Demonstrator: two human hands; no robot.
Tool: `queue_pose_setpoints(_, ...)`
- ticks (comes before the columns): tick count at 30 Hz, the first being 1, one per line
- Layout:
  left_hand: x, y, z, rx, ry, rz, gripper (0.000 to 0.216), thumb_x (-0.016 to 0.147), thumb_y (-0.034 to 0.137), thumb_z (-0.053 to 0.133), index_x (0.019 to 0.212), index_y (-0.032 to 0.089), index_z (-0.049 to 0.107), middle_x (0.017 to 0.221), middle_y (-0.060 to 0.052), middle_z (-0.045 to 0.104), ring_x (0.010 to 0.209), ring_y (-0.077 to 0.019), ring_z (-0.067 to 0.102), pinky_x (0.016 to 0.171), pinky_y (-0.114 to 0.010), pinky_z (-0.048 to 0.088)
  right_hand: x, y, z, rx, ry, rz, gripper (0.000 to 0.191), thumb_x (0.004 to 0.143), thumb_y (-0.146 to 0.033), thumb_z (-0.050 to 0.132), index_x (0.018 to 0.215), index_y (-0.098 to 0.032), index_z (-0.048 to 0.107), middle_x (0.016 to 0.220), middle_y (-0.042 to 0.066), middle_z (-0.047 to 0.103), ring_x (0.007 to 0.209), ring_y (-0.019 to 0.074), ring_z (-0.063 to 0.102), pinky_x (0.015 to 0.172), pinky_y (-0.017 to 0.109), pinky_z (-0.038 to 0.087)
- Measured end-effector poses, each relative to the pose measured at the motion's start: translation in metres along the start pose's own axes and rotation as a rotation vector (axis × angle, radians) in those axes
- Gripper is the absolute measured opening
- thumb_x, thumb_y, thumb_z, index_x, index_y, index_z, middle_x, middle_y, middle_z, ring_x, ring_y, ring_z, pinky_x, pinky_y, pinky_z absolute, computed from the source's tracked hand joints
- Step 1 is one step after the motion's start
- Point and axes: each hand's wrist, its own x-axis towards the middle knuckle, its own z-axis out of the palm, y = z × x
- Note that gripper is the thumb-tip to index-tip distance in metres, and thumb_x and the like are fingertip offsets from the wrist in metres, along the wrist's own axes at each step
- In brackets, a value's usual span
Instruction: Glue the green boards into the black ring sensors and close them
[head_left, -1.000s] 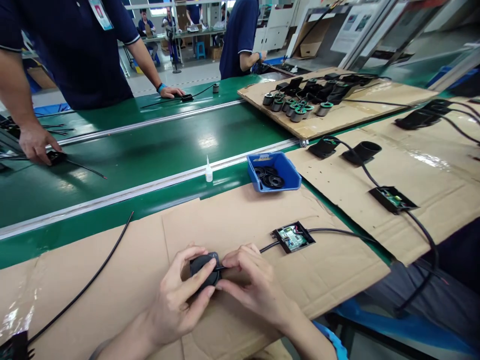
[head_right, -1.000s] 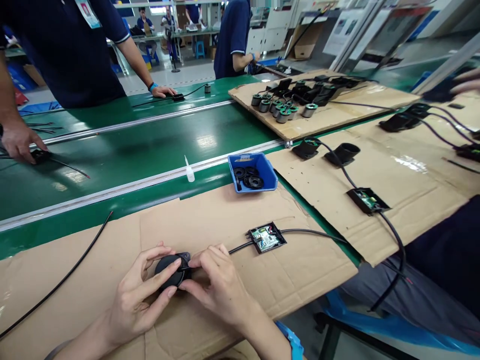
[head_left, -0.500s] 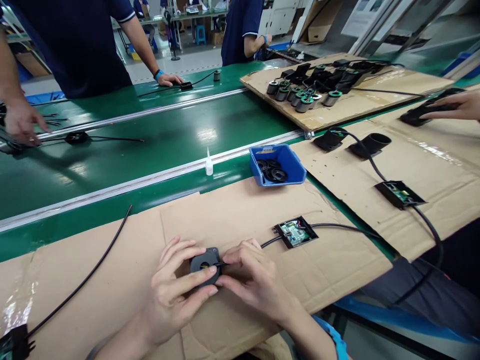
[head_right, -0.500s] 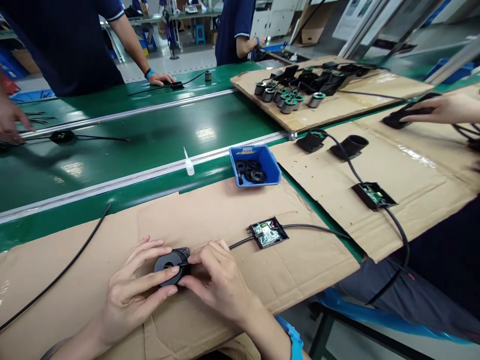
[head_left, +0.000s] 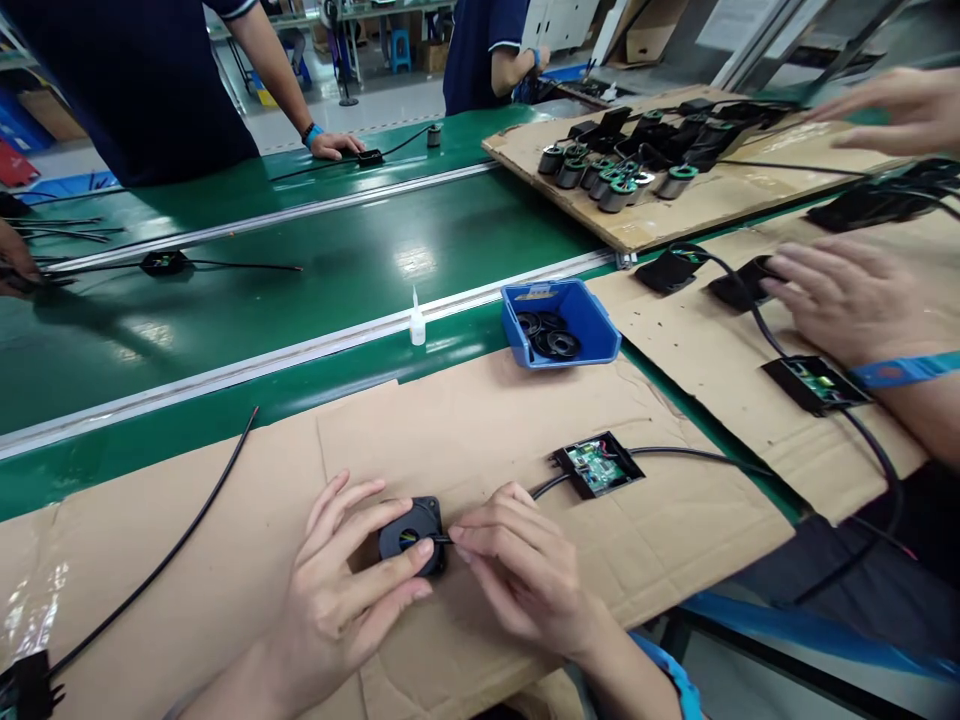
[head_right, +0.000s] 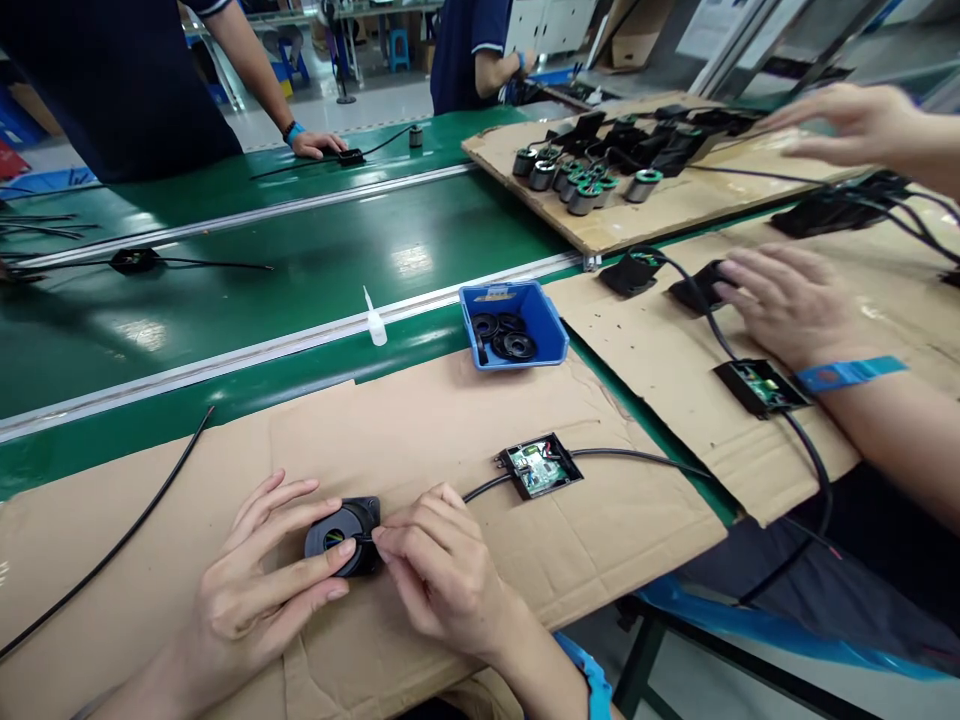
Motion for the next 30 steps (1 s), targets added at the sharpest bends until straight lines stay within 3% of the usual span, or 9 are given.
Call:
queue_pose_setpoints(7,0.0,0.001,0.0,0.016,-0.005,0.016,0.026,0.085,0.018,0.071,0.109,0.028,0.071,0.118,-0.007,0.069,0.12,-0.0296,0.056,0.105,-0.063,0.04,-0.002,-0.001,-0.002,-0.004,-0.013,-0.002,0.023,0.084,0.0,0.054,0.098,-0.017,0.06,0.08,0.007,0.07,0.066,0.0172,0.06,0.06,0.034,0.041)
queue_pose_setpoints(17,0.008,-0.007,-0.005,0.058,-0.123,0.122,0.019,0.089,0.028,0.067,0.108,0.027,0.07,0.116,-0.006,0.072,0.122,-0.0275,0.057,0.11,-0.06,0.038,-0.001,0.0,-0.004,-0.007,-0.029,0.007,0.022,0.085,-0.002,0.054,0.098,-0.018,0.062,0.079,0.006,0.071,0.065,0.0173,0.062,0.059,0.034,0.041)
queue_pose_setpoints(23,0.008,-0.013,-0.002,0.069,-0.184,0.216,0.046,0.082,0.054,0.069,0.115,0.021,0.067,0.12,-0.013,0.069,0.125,-0.0347,0.055,0.109,-0.069,0.034,0.001,-0.001,-0.006,-0.035,-0.026,0.009,0.023,0.084,-0.002,0.053,0.099,-0.018,0.062,0.081,0.006,0.071,0.065,0.0169,0.06,0.059,0.034,0.04)
queue_pose_setpoints(26,0.006,-0.018,0.001,-0.01,-0.178,0.203,0.033,0.085,0.031,0.072,0.116,0.021,0.066,0.122,-0.015,0.065,0.125,-0.0337,0.056,0.103,-0.065,0.045,0.001,-0.006,-0.008,-0.11,-0.011,0.018,0.024,0.084,-0.004,0.055,0.102,-0.019,0.063,0.09,0.008,0.071,0.074,0.0198,0.062,0.065,0.038,0.045)
queue_pose_setpoints(28,0.003,-0.021,0.005,-0.07,-0.145,0.176,0.029,0.086,0.017,0.07,0.115,0.019,0.066,0.122,-0.016,0.063,0.121,-0.0297,0.06,0.096,-0.05,0.056,-0.002,-0.015,-0.008,-0.223,0.07,0.054,0.025,0.084,-0.006,0.057,0.103,-0.02,0.063,0.093,0.01,0.068,0.08,0.0228,0.062,0.07,0.04,0.049)
queue_pose_setpoints(30,-0.001,-0.021,0.009,-0.109,-0.1,0.146,0.029,0.085,0.011,0.068,0.113,0.017,0.067,0.119,-0.016,0.061,0.113,-0.0255,0.065,0.087,-0.037,0.062,-0.006,-0.025,-0.006,-0.254,0.122,0.158,0.018,0.086,-0.008,0.057,0.098,-0.02,0.062,0.085,0.008,0.063,0.075,0.0208,0.061,0.064,0.035,0.051)
